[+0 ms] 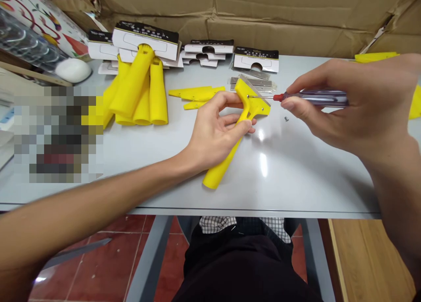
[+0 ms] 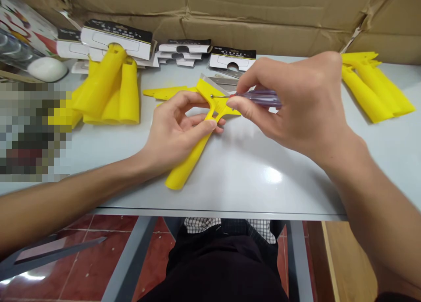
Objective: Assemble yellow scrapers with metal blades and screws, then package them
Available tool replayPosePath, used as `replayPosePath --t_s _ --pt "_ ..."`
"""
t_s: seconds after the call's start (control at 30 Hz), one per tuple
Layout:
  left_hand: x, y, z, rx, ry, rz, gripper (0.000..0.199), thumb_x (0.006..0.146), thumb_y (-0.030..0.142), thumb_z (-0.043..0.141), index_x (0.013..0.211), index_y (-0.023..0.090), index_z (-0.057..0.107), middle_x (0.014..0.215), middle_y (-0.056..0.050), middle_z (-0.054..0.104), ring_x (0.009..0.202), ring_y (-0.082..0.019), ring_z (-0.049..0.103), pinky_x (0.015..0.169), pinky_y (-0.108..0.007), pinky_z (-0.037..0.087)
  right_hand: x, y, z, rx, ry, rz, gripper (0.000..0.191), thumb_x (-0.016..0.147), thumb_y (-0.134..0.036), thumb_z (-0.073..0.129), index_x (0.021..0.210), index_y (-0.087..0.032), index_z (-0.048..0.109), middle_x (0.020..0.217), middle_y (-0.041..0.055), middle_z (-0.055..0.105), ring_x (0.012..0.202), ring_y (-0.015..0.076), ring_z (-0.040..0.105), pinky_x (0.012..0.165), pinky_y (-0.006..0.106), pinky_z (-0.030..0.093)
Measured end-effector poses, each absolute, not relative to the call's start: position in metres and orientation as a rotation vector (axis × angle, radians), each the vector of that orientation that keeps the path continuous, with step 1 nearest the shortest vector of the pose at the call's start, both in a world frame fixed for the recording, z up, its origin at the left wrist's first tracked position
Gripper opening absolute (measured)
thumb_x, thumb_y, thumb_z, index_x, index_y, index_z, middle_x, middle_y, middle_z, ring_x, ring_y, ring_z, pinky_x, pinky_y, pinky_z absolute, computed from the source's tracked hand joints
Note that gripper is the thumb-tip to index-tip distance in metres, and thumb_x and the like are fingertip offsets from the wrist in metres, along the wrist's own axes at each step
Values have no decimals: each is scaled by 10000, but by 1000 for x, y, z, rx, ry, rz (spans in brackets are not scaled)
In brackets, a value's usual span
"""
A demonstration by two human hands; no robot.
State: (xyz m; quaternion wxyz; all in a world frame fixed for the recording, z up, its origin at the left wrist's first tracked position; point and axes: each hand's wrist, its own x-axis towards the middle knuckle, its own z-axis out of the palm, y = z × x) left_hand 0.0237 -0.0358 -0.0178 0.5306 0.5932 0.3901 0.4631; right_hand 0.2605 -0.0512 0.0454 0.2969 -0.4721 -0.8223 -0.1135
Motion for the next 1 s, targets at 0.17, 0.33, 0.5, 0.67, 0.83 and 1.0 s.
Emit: replayPosePath --t_s 0.17,0.33,0.5,0.67,0.83,1.0 --pt "24 -37 -17 1397 944 1105 289 854 191 839 1070 218 649 1331 -107 693 1145 -344 785 914 -515 703 262 -52 45 -1167 -2184 -200 106 940 -371 762 1010 -304 719 892 -10 808 703 216 761 683 372 598" --pt "24 -36 -18 1421 938 1118 306 845 213 847 1072 217 642 1314 -110 700 1096 -314 799 904 -496 714 253 -56 47 -1317 -2087 -285 240 1013 -473 684 886 -273 725 631 -14 678 588 213 687 700 404 572" --pt "25 -36 -18 1429 926 1114 325 842 219 858 1070 224 628 1321 -98 693 1082 -287 797 901 -461 722 256 -52 48 -1265 -2103 -226 150 952 -408 740 881 -282 700 656 -30 686 569 195 655 664 396 538" --pt "25 -35 -20 1407 913 1126 296 850 195 829 1062 218 623 1319 -87 686 1059 -260 796 891 -434 728 261 -52 52 -1203 -2210 -203 34 942 -349 743 949 -328 717 859 -24 788 706 221 726 721 413 564" --pt "26 -35 -22 1396 907 1140 285 856 170 794 1076 211 618 1294 -73 690 1013 -228 795 877 -413 733 253 -51 45 -1325 -2125 -245 204 1034 -371 631 867 -312 732 705 -16 749 602 221 691 647 413 515" --pt "26 -35 -21 1378 893 1131 285 859 149 780 1080 203 608 1292 -76 681 966 -204 795 885 -413 729 255 -46 42 -1205 -2127 -197 102 946 -366 724 883 -290 699 669 -36 715 545 200 654 606 394 497"
